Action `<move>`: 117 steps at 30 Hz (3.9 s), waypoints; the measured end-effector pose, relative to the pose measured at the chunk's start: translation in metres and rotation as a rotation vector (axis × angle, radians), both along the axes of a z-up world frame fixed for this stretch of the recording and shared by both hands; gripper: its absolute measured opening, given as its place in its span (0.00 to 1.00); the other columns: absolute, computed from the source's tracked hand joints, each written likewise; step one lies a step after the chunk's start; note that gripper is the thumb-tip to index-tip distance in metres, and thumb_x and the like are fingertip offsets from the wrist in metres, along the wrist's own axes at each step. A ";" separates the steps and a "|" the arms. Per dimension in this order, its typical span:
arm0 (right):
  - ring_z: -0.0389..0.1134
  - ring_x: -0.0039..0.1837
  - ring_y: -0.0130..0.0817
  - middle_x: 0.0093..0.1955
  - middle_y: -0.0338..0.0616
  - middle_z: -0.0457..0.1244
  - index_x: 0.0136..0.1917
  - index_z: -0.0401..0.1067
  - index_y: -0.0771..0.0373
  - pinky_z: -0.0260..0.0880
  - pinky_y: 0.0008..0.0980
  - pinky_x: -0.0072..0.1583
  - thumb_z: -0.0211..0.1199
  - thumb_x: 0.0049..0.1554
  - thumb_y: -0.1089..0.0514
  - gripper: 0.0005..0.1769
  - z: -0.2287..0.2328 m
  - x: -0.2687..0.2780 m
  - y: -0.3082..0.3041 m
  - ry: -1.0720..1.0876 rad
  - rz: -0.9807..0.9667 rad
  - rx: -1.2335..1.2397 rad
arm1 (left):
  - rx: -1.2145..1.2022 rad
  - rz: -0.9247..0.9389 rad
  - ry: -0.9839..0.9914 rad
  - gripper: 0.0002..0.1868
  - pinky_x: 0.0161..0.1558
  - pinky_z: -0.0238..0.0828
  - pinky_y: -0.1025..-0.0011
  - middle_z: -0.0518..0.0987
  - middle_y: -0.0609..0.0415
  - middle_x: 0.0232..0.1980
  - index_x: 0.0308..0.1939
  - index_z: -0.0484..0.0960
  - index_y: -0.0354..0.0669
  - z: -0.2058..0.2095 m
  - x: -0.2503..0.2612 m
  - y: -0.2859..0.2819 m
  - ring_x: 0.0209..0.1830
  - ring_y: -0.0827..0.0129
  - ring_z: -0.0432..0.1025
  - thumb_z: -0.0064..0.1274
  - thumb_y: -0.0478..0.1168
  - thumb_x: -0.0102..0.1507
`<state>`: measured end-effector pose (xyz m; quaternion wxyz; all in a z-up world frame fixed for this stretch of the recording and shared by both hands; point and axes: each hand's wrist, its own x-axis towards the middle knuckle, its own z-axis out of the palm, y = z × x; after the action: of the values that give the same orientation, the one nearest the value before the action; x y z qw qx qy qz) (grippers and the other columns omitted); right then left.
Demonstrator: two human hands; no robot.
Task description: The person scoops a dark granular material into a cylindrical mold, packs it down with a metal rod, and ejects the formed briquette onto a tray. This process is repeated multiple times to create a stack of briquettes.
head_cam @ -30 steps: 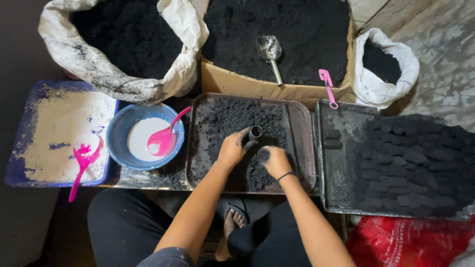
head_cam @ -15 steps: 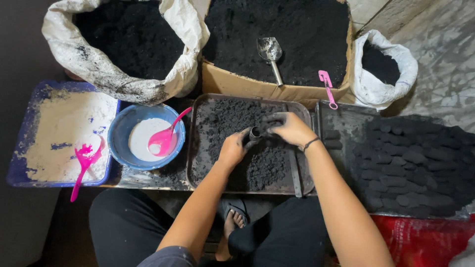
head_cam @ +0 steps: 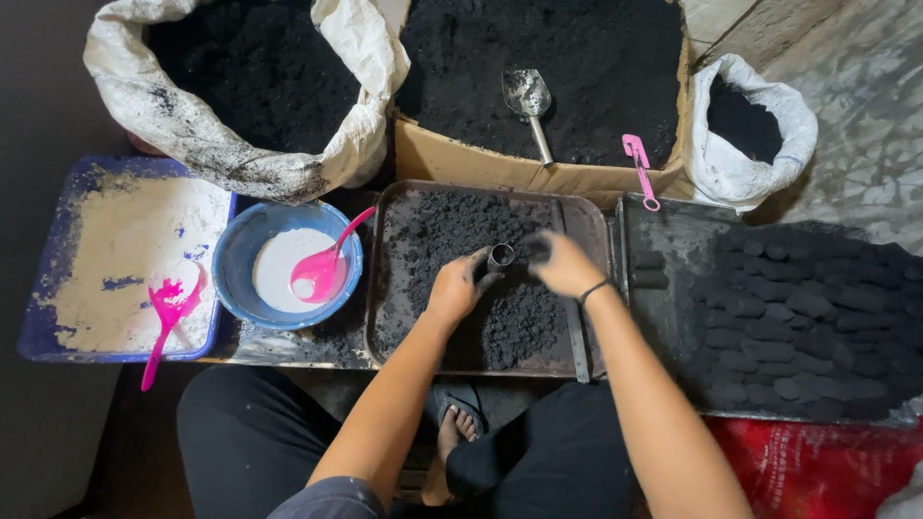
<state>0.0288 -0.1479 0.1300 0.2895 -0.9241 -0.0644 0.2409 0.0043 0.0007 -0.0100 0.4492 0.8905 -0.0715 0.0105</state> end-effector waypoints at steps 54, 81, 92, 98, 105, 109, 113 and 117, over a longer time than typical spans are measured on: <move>0.50 0.66 0.58 0.65 0.64 0.47 0.65 0.51 0.71 0.55 0.52 0.63 0.65 0.36 0.55 0.46 -0.078 -0.013 0.001 -0.138 0.245 -0.298 | 0.019 0.154 0.059 0.29 0.53 0.53 0.39 0.73 0.54 0.52 0.56 0.68 0.47 0.026 -0.004 -0.022 0.55 0.41 0.61 0.54 0.50 0.53; 0.64 0.53 0.48 0.44 0.56 0.65 0.46 0.70 0.70 0.63 0.41 0.54 0.60 0.43 0.65 0.15 -0.008 0.002 0.013 -0.227 -0.162 0.342 | -0.210 0.183 -0.014 0.22 0.47 0.69 0.64 0.77 0.42 0.41 0.49 0.73 0.34 -0.002 0.001 -0.022 0.45 0.54 0.71 0.54 0.37 0.51; 0.67 0.47 0.41 0.36 0.42 0.66 0.38 0.72 0.55 0.67 0.37 0.49 0.65 0.37 0.59 0.11 -0.073 0.043 0.010 -0.162 -0.043 -0.124 | -0.160 0.174 -0.012 0.21 0.47 0.69 0.64 0.77 0.42 0.41 0.47 0.73 0.34 0.004 -0.001 -0.024 0.45 0.55 0.71 0.55 0.37 0.51; 0.67 0.48 0.45 0.37 0.47 0.66 0.37 0.72 0.60 0.67 0.40 0.49 0.61 0.40 0.63 0.08 -0.067 0.043 0.014 -0.117 -0.049 -0.120 | -0.154 0.166 -0.026 0.20 0.48 0.68 0.64 0.76 0.41 0.41 0.47 0.73 0.32 0.011 -0.003 -0.021 0.46 0.53 0.71 0.54 0.37 0.52; 0.64 0.53 0.48 0.43 0.59 0.64 0.45 0.71 0.67 0.63 0.42 0.53 0.56 0.46 0.65 0.12 -0.065 0.013 -0.024 -0.237 -0.256 0.250 | -0.179 0.162 -0.023 0.22 0.49 0.67 0.65 0.76 0.43 0.43 0.49 0.73 0.35 -0.010 0.000 -0.022 0.47 0.56 0.70 0.54 0.38 0.52; 0.63 0.55 0.53 0.47 0.61 0.64 0.50 0.68 0.71 0.62 0.45 0.57 0.57 0.44 0.67 0.18 -0.082 -0.010 -0.030 -0.143 -0.105 0.084 | -0.158 0.144 -0.062 0.22 0.48 0.67 0.63 0.76 0.41 0.43 0.48 0.73 0.33 -0.004 0.001 -0.021 0.46 0.54 0.70 0.54 0.37 0.52; 0.63 0.54 0.52 0.46 0.60 0.63 0.52 0.67 0.71 0.65 0.44 0.55 0.60 0.46 0.59 0.21 -0.085 -0.021 -0.061 -0.284 -0.153 -0.096 | -0.194 0.148 -0.080 0.21 0.48 0.67 0.63 0.76 0.42 0.43 0.48 0.73 0.34 0.003 -0.002 -0.022 0.47 0.53 0.70 0.54 0.37 0.52; 0.63 0.57 0.48 0.57 0.58 0.58 0.63 0.58 0.59 0.66 0.43 0.55 0.58 0.44 0.61 0.32 -0.124 -0.024 -0.106 -0.241 -0.020 -0.562 | -0.194 0.172 -0.083 0.21 0.46 0.68 0.63 0.77 0.43 0.41 0.47 0.73 0.36 0.004 -0.001 -0.022 0.45 0.53 0.71 0.55 0.37 0.51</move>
<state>0.0049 -0.2539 0.0063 0.0153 -0.9905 -0.0199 0.1350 0.0034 -0.0211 -0.0061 0.5273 0.8445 -0.0119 0.0927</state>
